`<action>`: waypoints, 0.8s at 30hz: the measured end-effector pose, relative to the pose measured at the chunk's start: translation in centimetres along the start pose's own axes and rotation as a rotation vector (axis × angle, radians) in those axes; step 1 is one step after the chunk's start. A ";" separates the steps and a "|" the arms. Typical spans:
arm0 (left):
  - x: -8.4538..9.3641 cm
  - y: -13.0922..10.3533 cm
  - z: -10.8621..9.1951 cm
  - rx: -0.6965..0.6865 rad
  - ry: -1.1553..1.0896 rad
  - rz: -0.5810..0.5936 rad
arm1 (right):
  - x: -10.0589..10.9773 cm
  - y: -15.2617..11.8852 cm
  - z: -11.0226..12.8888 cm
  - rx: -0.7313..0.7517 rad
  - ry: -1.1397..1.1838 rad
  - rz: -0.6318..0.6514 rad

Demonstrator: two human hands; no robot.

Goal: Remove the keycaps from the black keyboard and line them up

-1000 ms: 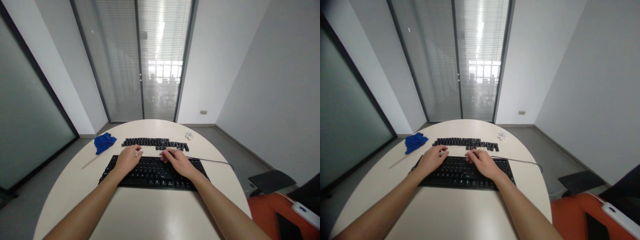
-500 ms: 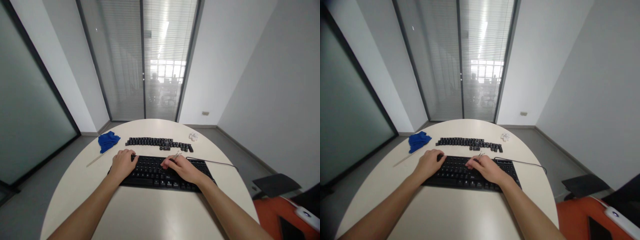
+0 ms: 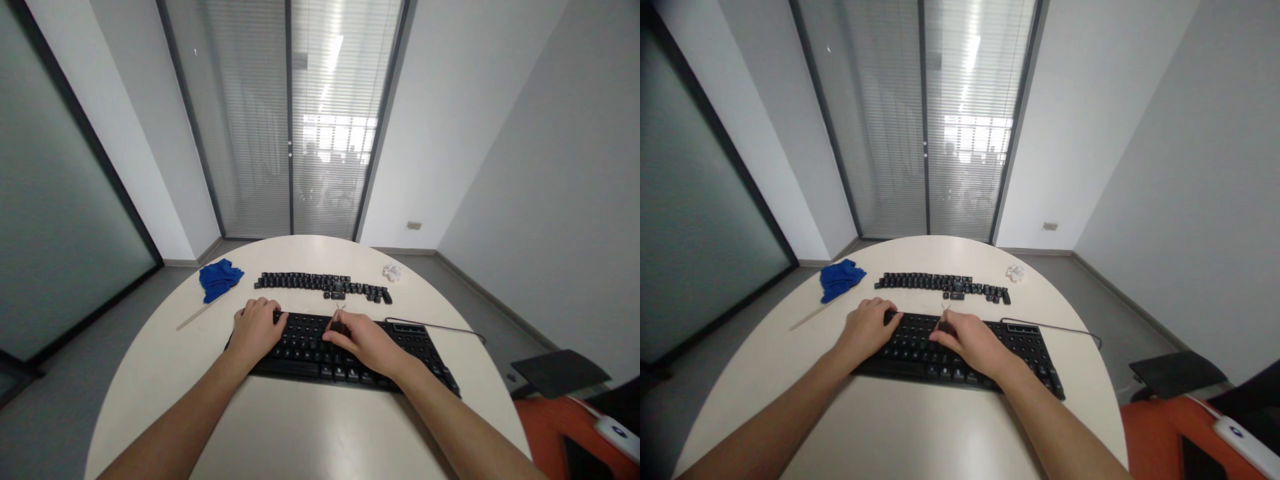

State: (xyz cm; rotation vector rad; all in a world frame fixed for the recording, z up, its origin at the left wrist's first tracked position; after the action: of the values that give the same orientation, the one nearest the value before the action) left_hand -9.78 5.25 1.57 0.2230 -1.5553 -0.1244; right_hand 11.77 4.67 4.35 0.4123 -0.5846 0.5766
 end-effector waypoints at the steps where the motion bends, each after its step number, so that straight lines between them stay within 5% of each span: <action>1: 0.0 -0.1 -0.2 -0.004 0.000 -0.006 | 0.1 -0.1 0.1 0.009 -0.016 0.016; 5: 0.7 -0.4 -1.1 -0.043 -0.021 -0.081 | 0.5 -0.3 0.4 0.057 -0.043 0.082; 10: 1.9 -1.3 -3.6 -0.268 -0.272 -0.180 | 1.3 -0.5 0.1 0.029 -0.054 0.081; 16: 2.3 -3.0 -6.2 -0.534 -0.431 -0.067 | 1.3 -0.6 -0.9 -0.019 -0.015 0.100; 24: 2.4 -3.3 -7.0 -0.457 -0.435 -0.072 | 1.1 0.1 -3.4 -0.125 0.407 0.047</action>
State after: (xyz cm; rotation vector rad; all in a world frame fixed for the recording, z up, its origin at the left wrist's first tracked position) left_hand -2.57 1.96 3.22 -0.1201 -1.8998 -0.6100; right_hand 13.86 6.91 2.43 0.1552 -0.2385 0.6446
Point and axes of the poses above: each hand's wrist, its own y-axis towards the middle knuckle, its own x-axis out of the back of the hand, z = x × y, the point moved 6 cm from there along y, towards the middle knuckle, and after that the axes turned 13 degrees about y, right-handed, at the moved point
